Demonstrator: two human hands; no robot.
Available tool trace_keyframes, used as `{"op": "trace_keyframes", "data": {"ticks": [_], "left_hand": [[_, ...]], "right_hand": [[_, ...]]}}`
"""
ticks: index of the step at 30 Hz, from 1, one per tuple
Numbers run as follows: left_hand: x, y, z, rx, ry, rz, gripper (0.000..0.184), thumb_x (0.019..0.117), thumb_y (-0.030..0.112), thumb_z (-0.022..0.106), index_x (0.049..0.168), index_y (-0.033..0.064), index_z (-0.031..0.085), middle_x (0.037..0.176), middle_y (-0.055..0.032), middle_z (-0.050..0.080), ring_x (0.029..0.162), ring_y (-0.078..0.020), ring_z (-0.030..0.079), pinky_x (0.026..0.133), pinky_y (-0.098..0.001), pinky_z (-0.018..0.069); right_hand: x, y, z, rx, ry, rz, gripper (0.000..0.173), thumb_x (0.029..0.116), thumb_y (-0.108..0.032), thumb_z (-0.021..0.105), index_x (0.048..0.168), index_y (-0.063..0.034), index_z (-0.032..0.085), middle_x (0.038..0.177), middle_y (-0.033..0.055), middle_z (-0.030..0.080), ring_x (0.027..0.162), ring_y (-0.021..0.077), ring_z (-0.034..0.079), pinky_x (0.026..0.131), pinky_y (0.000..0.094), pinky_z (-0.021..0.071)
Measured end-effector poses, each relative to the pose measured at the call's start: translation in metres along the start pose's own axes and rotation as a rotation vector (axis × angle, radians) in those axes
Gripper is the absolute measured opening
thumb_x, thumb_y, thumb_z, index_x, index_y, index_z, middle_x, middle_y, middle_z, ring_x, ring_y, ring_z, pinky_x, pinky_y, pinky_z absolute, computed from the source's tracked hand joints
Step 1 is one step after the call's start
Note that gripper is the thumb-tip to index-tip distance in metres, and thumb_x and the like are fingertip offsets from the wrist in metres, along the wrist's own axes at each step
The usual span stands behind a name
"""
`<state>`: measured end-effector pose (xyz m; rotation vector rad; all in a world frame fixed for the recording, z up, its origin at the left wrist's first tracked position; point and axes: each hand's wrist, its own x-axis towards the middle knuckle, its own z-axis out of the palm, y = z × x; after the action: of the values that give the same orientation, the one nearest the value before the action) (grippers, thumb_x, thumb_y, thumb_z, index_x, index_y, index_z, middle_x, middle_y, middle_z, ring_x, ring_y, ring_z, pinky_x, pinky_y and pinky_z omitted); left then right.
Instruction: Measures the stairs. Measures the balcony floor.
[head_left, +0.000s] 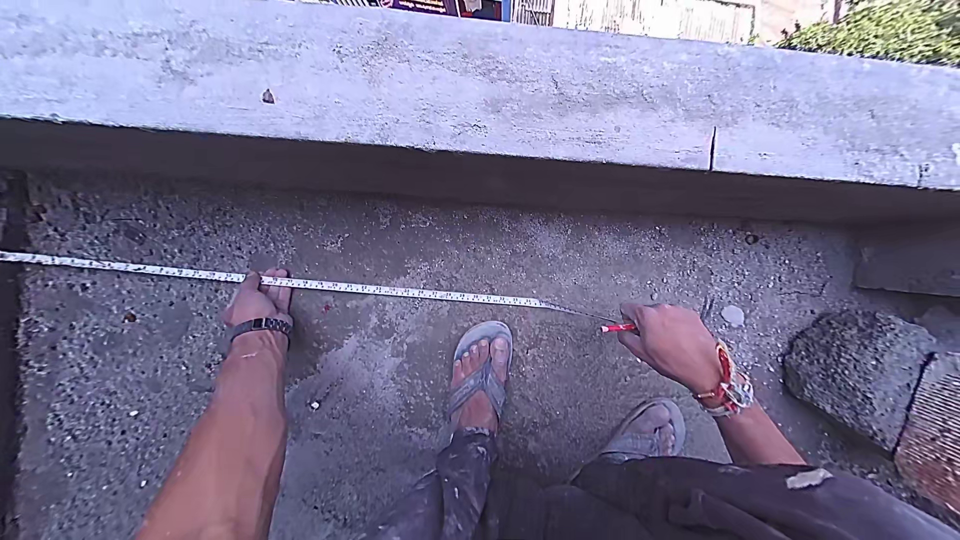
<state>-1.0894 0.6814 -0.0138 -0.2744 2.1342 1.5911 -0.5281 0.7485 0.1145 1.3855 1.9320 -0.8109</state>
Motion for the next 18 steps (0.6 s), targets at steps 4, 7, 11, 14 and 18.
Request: {"op": "trace_keyframes", "data": {"ticks": [4, 7, 11, 14, 18], "left_hand": [[-0.0032, 0.0019, 0.0008, 0.02, -0.003, 0.005, 0.03, 0.1099, 0.022, 0.049, 0.133, 0.0023, 0.048, 0.103, -0.0076, 0.068, 0.085, -0.0117, 0.071, 0.077, -0.0263, 0.0595], [-0.0062, 0.0027, 0.0014, 0.036, -0.012, 0.012, 0.028, 0.1103, 0.022, 0.048, 0.13, 0.0022, 0.05, 0.1, -0.0069, 0.068, 0.084, -0.011, 0.071, 0.076, -0.0258, 0.0594], [-0.0066, 0.0036, 0.0026, 0.047, 0.002, 0.015, 0.029, 0.11, 0.021, 0.048, 0.132, 0.0015, 0.05, 0.102, -0.0077, 0.068, 0.086, -0.011, 0.071, 0.077, -0.0258, 0.0591], [-0.0065, 0.0045, 0.0026, 0.038, 0.012, 0.009, 0.032, 0.1097, 0.021, 0.049, 0.134, 0.0016, 0.048, 0.105, -0.0087, 0.068, 0.087, -0.0117, 0.071, 0.076, -0.0263, 0.0592], [-0.0079, 0.005, 0.0036, 0.047, 0.008, 0.007, 0.028, 0.1099, 0.021, 0.048, 0.13, 0.0016, 0.051, 0.1, -0.0077, 0.068, 0.083, -0.0103, 0.07, 0.074, -0.0252, 0.0586]], "right_hand": [[0.001, 0.0007, 0.0002, 0.009, -0.005, -0.003, 0.029, 0.0982, -0.031, 0.055, 0.092, -0.003, 0.063, 0.078, 0.0192, 0.066, 0.082, 0.0404, 0.069, 0.067, 0.0567, 0.0483], [0.0017, 0.0005, 0.0005, 0.012, -0.007, 0.0, 0.03, 0.0981, -0.031, 0.055, 0.092, -0.0028, 0.063, 0.079, 0.0192, 0.066, 0.082, 0.04, 0.07, 0.067, 0.0563, 0.0485], [0.0025, -0.0018, -0.0013, 0.012, -0.049, 0.021, 0.031, 0.0996, -0.033, 0.054, 0.096, -0.003, 0.063, 0.083, 0.0198, 0.068, 0.086, 0.0407, 0.07, 0.071, 0.057, 0.0491], [0.0039, -0.0024, 0.0003, 0.015, -0.044, 0.019, 0.031, 0.0988, -0.032, 0.054, 0.095, -0.0028, 0.063, 0.081, 0.0197, 0.067, 0.086, 0.0405, 0.07, 0.07, 0.0567, 0.0488], [0.0058, -0.0024, 0.0021, 0.024, -0.061, 0.04, 0.032, 0.0993, -0.034, 0.054, 0.096, -0.003, 0.064, 0.084, 0.0197, 0.068, 0.088, 0.0404, 0.07, 0.071, 0.0575, 0.0492]]}}
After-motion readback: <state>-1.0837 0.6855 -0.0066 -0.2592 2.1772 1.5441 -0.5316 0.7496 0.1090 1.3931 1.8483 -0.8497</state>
